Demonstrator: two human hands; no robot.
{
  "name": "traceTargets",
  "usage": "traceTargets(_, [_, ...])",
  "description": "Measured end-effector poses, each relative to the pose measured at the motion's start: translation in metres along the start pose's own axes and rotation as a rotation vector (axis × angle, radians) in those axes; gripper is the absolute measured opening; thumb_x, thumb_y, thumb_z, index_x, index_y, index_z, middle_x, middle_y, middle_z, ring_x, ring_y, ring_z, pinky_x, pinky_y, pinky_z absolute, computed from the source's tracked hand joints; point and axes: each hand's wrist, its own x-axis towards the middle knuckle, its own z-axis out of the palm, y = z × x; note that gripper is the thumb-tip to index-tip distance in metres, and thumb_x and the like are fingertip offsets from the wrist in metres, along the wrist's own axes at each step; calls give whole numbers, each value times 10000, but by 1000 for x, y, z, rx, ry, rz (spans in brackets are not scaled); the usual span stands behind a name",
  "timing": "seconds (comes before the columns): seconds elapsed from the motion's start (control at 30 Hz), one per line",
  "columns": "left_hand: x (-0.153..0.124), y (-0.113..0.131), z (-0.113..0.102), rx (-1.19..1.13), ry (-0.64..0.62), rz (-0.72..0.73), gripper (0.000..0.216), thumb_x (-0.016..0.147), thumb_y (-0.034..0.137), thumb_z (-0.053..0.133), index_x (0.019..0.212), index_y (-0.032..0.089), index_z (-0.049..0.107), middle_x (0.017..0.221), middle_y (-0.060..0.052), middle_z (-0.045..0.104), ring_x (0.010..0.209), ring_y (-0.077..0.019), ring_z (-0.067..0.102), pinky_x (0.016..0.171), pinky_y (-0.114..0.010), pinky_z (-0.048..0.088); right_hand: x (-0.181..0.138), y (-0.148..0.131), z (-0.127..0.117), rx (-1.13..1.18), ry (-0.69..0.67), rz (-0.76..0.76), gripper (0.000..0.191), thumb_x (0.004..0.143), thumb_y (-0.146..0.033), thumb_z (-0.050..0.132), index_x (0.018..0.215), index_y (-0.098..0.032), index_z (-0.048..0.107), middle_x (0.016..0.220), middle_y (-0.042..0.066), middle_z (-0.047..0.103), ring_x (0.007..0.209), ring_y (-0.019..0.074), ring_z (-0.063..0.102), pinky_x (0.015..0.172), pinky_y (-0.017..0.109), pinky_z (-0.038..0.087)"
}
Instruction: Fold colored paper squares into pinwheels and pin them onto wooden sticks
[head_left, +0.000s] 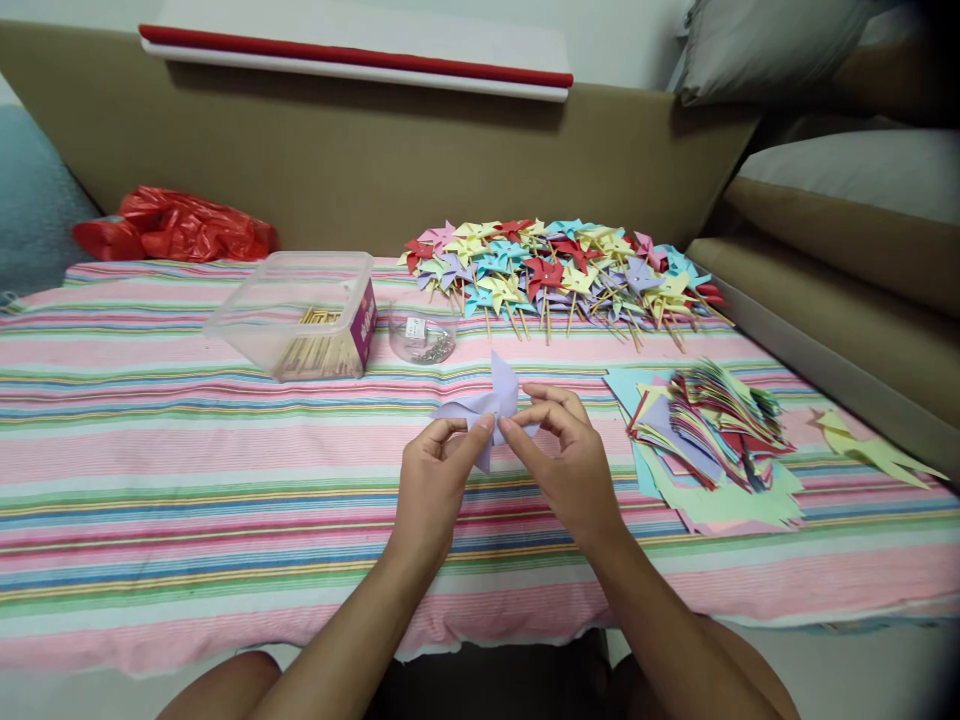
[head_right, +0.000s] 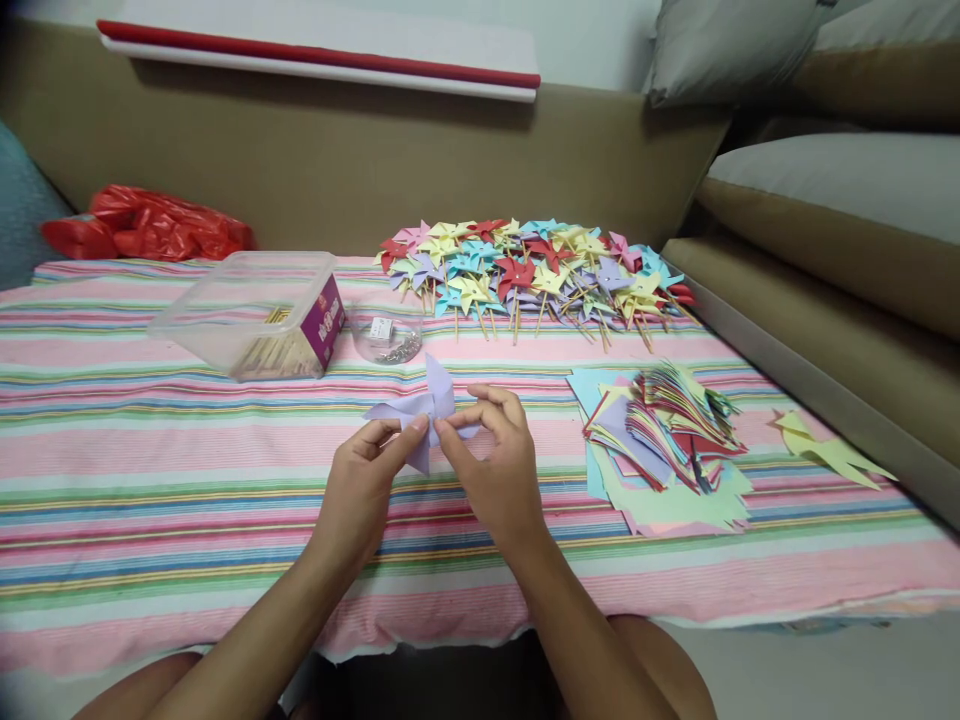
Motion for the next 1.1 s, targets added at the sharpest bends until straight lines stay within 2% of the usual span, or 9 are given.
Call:
traceTargets(0.17, [1,4,1,47,13,7,241,779,388,804,747,168,710,711,12,613,690,-116,517,640,-221,423,0,-2,4,9,36,-1,87,824,-286,722,764,-226,703,1159,91,604,1206,255,572,1016,436,445])
traceTargets(0.33, [3,3,3,60,46,13,272,713,378,855,730,155,702,734,-4,647,699,-123,537,639,-221,429,0,-2,9,15,79,-37,76,819,-244,709,753,-216,683,1122,94,616,1173,247,591,1046,436,434])
traceTargets(0.47, [3,2,2,104,37,39,287,754,403,821,721,159,675,676,19,587,651,-106,489,597,-214,389,-1,-2,12,10,88,-56,74,822,-224,704,756,-213,673,1118,95,619,1167,244,594,1042,435,445])
traceTargets(0.6, [3,3,0,118,21,72,328,789,409,788,666,170,601,631,44,503,612,-96,432,570,-218,347,-3,-5,14,-23,73,-94,55,833,-215,698,787,-213,669,1127,96,607,1174,244,588,1040,436,451])
traceTargets(0.9, [5,1,-2,46,27,48,275,782,415,792,730,184,652,706,24,599,631,-117,478,591,-237,362,-8,-9,10,-86,63,-196,98,871,-214,653,967,-236,645,1171,97,576,1221,254,551,1046,440,469])
traceTargets(1.1, [5,3,-1,69,34,35,285,774,399,801,688,178,643,648,38,538,617,-110,443,572,-229,345,-4,-11,20,-124,56,-234,87,903,-238,613,977,-219,656,1179,116,572,1223,247,559,1053,434,474])
